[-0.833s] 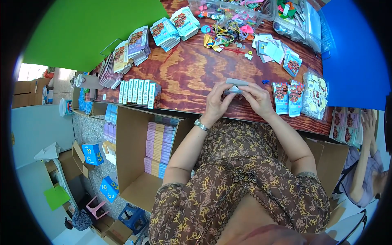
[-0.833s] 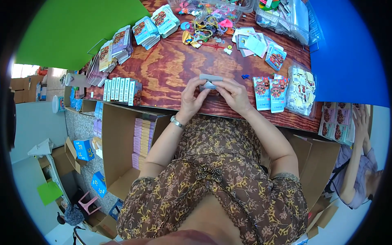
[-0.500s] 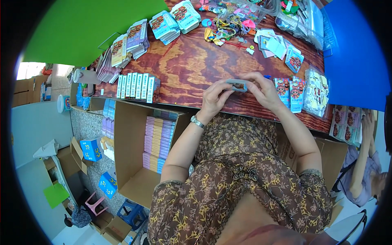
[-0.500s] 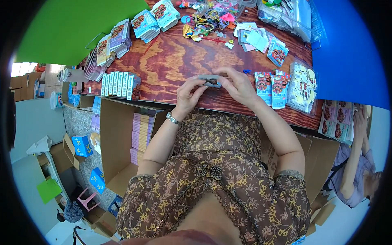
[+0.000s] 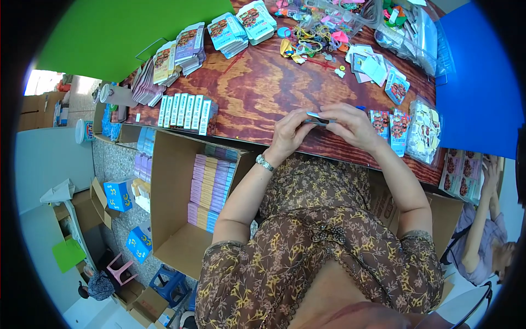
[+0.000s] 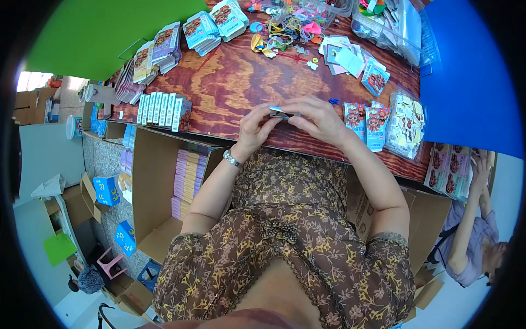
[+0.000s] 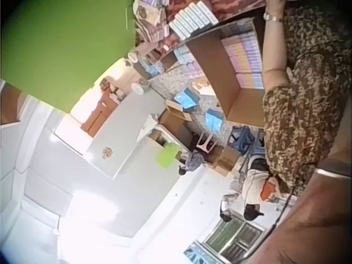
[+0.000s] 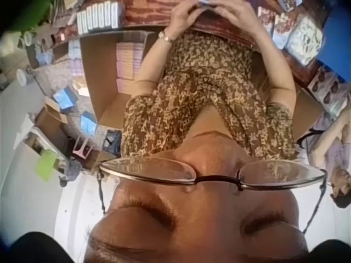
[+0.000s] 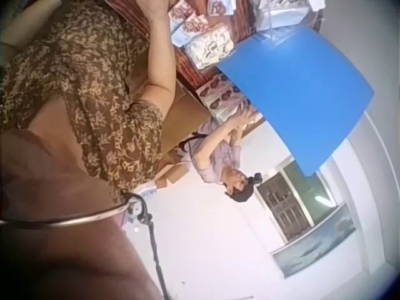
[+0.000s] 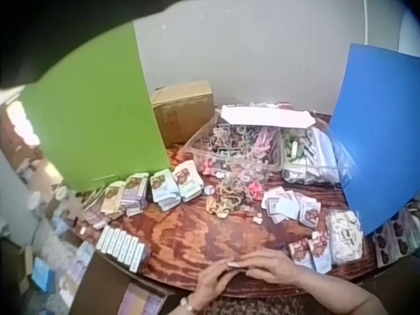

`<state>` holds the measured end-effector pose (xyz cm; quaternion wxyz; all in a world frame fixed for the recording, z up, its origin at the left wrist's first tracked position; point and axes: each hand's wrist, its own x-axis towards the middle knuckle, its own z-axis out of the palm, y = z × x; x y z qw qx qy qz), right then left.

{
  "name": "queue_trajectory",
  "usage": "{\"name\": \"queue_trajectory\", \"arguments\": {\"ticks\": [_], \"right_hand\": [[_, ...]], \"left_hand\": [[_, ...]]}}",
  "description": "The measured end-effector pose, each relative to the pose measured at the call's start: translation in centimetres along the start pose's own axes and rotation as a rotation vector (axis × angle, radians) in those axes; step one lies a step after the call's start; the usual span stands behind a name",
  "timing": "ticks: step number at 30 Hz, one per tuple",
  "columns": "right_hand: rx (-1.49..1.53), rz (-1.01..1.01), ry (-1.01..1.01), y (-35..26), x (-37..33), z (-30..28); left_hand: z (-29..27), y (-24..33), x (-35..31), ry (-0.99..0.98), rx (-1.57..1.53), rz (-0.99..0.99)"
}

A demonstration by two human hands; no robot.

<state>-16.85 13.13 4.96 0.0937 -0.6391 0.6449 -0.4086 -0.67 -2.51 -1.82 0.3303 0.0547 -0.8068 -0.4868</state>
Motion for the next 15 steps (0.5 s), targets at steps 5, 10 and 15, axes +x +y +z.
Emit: {"name": "queue_trajectory", "arguments": {"ticks": [5,10,15], "right_hand": [[0.239,0.412,-0.086,-1.1,0.1,-0.2],[0.019,0.208,0.031,-1.3,0.0,0.7],[-0.091,0.157,0.092,-1.5,-0.3,1.6]], "left_hand": [[0.2,0.1,-0.3,0.015,0.042,0.025],[0.9,-1.0,-1.2,0.048,-0.037,-0.055],[1.2,-1.2,-1.3,0.101,-0.041,-0.021]]}}
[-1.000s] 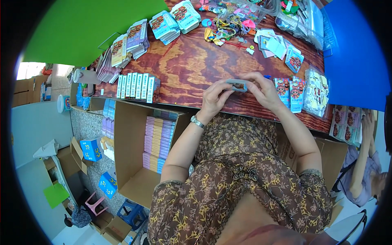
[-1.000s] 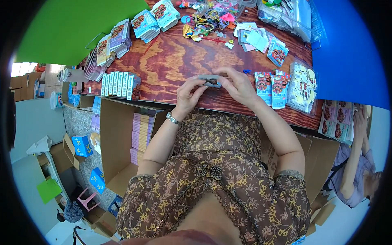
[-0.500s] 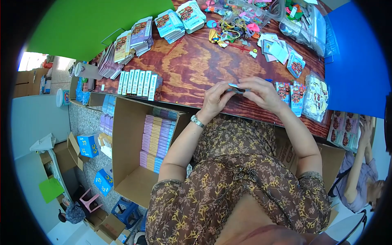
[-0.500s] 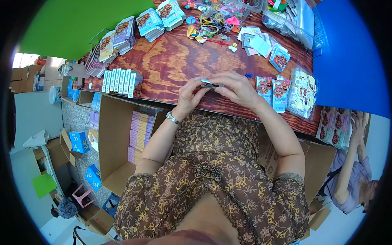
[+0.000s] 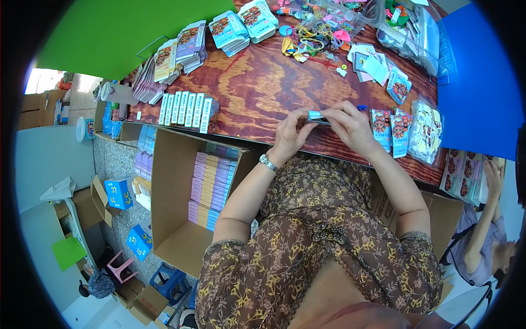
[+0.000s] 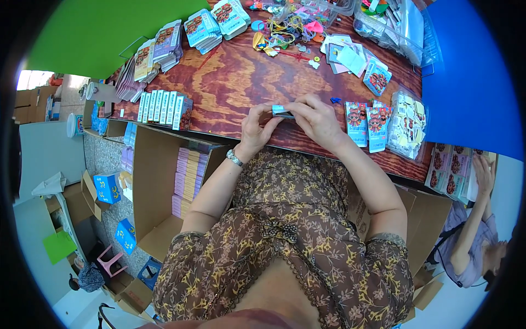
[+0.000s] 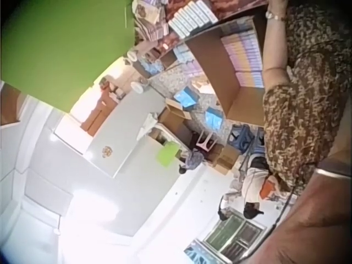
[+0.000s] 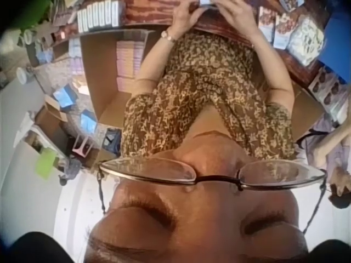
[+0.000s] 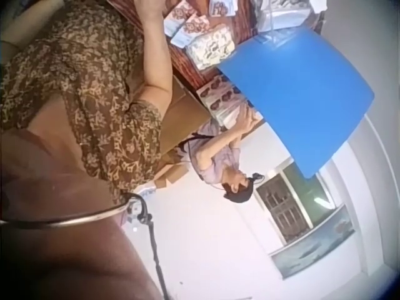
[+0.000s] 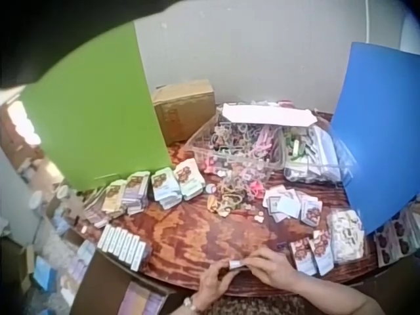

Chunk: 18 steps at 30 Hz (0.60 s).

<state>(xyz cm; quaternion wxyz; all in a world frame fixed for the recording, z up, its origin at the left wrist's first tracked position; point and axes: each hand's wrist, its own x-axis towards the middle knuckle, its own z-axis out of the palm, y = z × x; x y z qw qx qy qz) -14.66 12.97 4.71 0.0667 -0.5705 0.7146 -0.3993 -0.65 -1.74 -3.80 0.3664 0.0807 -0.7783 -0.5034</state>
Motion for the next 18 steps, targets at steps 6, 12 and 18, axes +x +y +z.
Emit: {"name": "queue_trajectory", "arguments": {"ticks": [6,12,18], "right_hand": [[-0.192,-0.145,0.066,-0.2,-0.7,0.9],[-0.125,-0.158,0.017,0.2,-1.1,0.5],[-0.036,-0.181,-0.043,0.5,-2.1,0.1]], "left_hand": [[-0.1,0.8,0.2,0.006,0.033,0.006],[-0.1,0.6,0.1,-0.012,0.083,0.035],[-0.7,1.7,0.8,-0.031,0.194,0.107]]}}
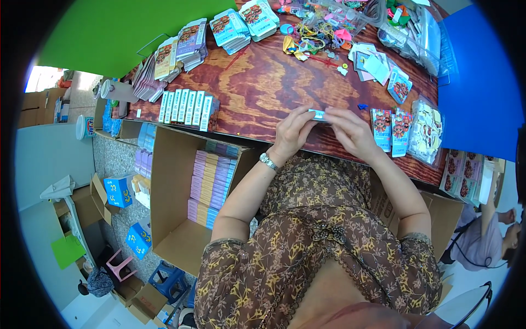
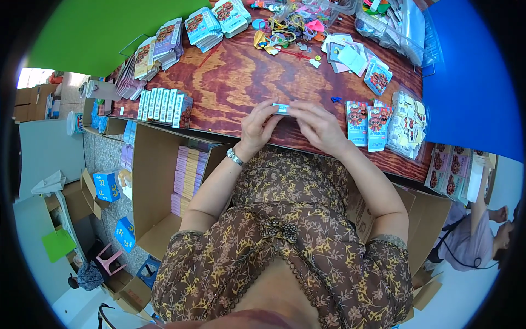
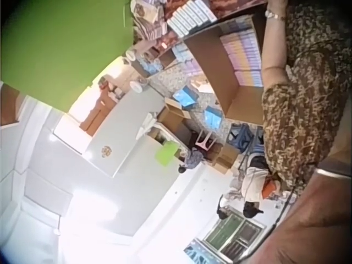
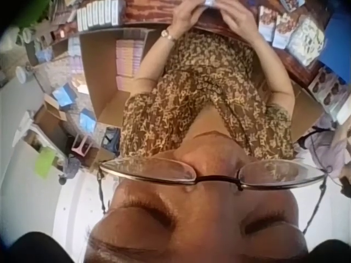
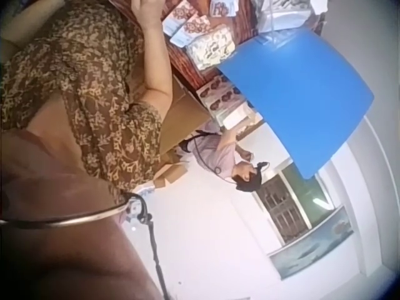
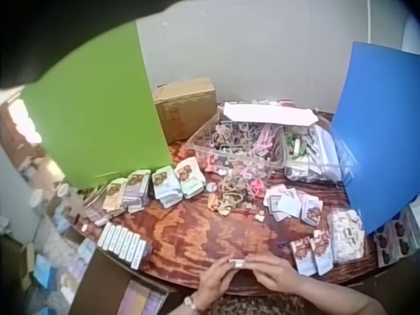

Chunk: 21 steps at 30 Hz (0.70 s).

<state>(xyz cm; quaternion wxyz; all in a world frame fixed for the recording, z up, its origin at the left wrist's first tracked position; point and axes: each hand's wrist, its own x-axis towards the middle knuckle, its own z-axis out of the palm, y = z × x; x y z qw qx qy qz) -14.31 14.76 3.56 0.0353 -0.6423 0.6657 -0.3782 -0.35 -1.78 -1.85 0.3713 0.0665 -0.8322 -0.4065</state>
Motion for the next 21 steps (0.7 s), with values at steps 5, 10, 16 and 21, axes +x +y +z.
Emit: {"name": "queue_trajectory", "arguments": {"ticks": [5,10,16,21], "right_hand": [[-0.042,0.08,0.09,0.4,-0.9,1.0],[-0.219,-0.075,0.123,1.4,-1.2,1.7],[-0.156,-0.049,0.159,1.5,0.1,2.4],[0.274,0.408,0.05,1.3,1.1,1.8]], "left_hand": [[-0.2,-0.3,0.2,-0.003,0.079,0.092],[-0.3,-0.5,0.1,-0.01,0.1,0.132],[0.1,-0.5,-0.5,0.03,0.124,0.069],[0.7,0.0,-1.4,-0.002,-0.197,-0.356]]}}
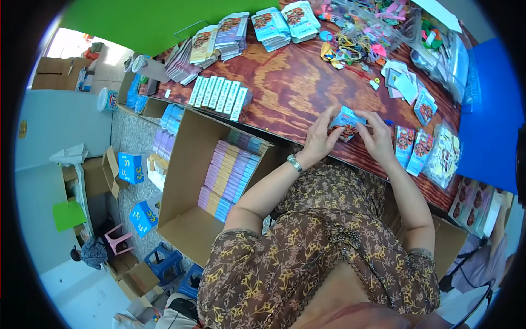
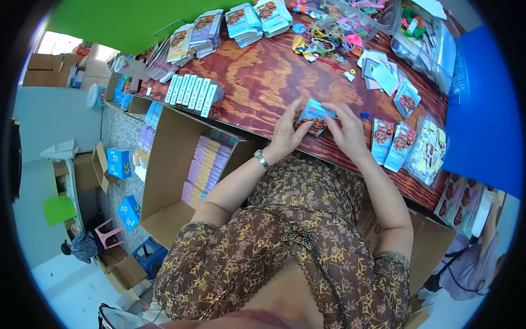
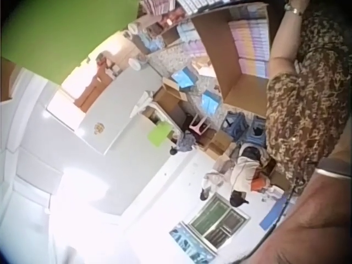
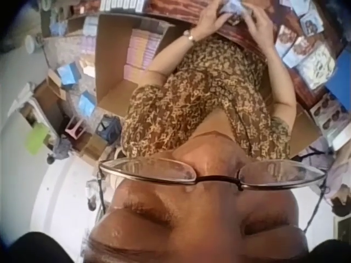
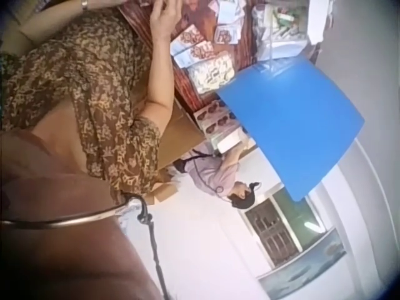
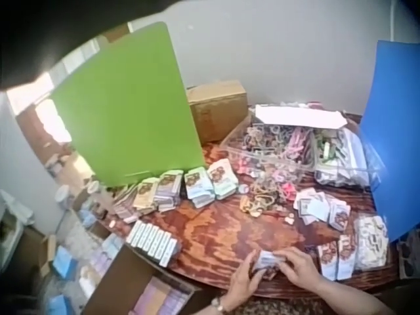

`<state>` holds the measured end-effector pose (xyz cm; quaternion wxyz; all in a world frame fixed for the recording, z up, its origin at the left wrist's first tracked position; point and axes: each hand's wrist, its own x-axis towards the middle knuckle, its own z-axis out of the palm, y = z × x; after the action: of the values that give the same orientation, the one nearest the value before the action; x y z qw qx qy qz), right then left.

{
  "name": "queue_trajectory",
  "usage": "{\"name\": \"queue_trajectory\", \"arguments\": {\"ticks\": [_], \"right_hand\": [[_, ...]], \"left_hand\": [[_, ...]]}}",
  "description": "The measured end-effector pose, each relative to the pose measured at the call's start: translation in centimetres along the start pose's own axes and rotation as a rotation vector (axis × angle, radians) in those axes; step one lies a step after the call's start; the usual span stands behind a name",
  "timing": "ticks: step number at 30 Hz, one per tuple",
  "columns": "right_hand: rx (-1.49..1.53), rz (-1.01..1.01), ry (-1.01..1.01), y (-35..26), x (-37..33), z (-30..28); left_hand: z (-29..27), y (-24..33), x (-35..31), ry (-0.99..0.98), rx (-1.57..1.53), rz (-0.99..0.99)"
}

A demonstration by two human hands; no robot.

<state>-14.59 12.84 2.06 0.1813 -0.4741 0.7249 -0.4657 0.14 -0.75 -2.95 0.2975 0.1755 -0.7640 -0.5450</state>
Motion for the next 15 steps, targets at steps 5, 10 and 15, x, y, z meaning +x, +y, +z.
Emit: {"name": "queue_trajectory", "arguments": {"ticks": [5,10,15], "right_hand": [[-0.265,-0.166,-0.001,-0.7,0.0,0.2],[-0.3,-0.119,-0.016,-0.6,0.4,-0.7],[-0.604,-0.214,0.075,2.2,1.7,-4.5]], "left_hand": [[-5.4,1.7,1.6,-0.05,0.586,0.089],[-12.7,1.3,1.8,-0.007,1.278,0.071],[-15.5,1.9,1.9,0.004,1.598,0.137]]}}
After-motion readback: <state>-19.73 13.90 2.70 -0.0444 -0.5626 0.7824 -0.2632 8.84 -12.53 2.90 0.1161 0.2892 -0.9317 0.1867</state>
